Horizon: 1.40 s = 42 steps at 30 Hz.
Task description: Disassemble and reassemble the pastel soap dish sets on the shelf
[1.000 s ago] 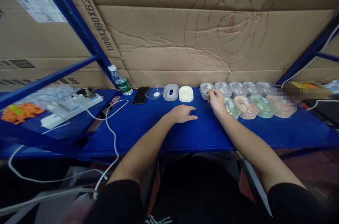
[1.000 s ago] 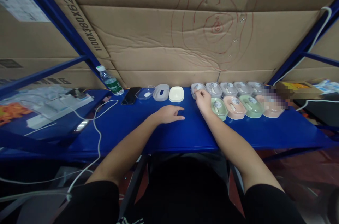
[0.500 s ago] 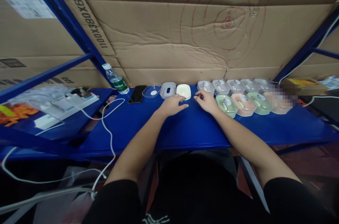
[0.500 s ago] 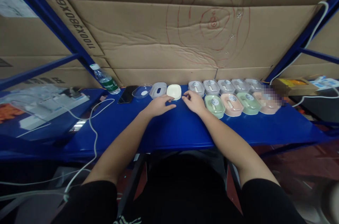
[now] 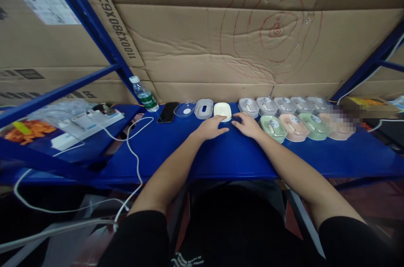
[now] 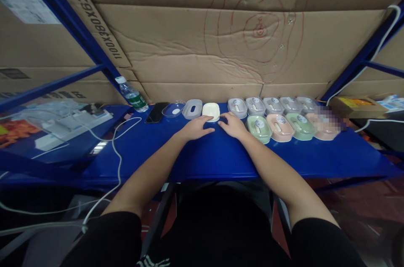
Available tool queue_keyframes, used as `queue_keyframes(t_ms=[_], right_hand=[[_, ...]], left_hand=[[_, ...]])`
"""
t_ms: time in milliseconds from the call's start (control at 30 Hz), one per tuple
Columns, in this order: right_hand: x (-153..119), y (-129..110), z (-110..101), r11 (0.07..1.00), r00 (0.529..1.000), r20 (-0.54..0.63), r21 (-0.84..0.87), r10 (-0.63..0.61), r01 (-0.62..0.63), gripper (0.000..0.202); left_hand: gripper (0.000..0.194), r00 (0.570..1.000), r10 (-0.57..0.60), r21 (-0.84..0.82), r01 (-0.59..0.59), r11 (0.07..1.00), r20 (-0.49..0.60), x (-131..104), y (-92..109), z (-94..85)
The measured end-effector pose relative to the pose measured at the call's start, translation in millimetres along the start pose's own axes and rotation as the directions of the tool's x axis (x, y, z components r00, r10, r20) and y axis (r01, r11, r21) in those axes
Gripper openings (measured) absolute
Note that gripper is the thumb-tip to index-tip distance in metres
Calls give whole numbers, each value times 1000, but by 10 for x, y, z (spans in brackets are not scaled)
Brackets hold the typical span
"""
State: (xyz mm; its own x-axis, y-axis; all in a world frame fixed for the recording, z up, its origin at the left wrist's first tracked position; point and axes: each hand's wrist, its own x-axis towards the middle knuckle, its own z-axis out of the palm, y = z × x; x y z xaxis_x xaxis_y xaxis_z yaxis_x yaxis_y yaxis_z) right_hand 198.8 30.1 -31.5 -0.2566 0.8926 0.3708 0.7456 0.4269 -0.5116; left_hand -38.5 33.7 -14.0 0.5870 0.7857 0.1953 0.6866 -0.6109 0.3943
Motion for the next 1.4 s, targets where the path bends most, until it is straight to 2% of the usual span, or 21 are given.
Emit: queue_keyframes(t_ms=[133,267,333,400,533,667,800,867,967,1033,1133,1233,1300,1400], right_hand=[[-27,-4,-2,996,996,19,-27,-89,89,40],[-83,-110,-39,980,976,119,-63,-183,191,42],[-111,-189,-62,983,979,116,-51,-169,176,39],[-129,-253,-80,990,988,65,-13,-139,140,37],[-133,-263,-79,985,985,13,0,-172,172,37],[-136,-180,-41,962,957,150,-78,-247,260,46],[-160,-199,-23,950,936,236,-114,-260,292,37],[-172,-252,-28,947,928,237,-75,-288,313,35],[-180,-323,-40,949,922,227,26,-313,316,37],[-180,-344,-46,952,926,221,78,-307,297,37],[-184,-354,-48,946,920,228,139,-319,294,36],[-186,-359,-38,935,924,196,201,-329,291,36],[-175,-349,-29,937,944,121,211,-307,277,36],[-133,-306,-30,964,983,-26,194,-182,184,42]], left_hand=[[56,999,22,-83,-25,996,-39,10,10,-26],[46,1000,-18,-189,16,982,-11,0,23,-103],[44,998,-63,-175,66,982,21,-21,22,-164],[45,993,-114,-100,116,988,20,-45,12,-230],[39,975,-211,1,212,977,-62,-71,-37,-338],[31,956,-249,2,252,968,-157,-68,-125,-393],[31,919,-273,55,300,952,-285,-76,-249,-391],[37,910,-312,74,343,936,-275,-81,-307,-373],[39,923,-337,123,362,924,-184,-78,-372,-341],[36,933,-332,161,352,922,-142,-69,-401,-321],[27,938,-314,176,337,925,-144,-54,-431,-306],[23,936,-277,114,307,945,-219,-42,-431,-329],[22,922,-257,24,276,961,-290,-39,-401,-376],[26,892,-307,-253,229,940,-333,-51,-314,-488]])
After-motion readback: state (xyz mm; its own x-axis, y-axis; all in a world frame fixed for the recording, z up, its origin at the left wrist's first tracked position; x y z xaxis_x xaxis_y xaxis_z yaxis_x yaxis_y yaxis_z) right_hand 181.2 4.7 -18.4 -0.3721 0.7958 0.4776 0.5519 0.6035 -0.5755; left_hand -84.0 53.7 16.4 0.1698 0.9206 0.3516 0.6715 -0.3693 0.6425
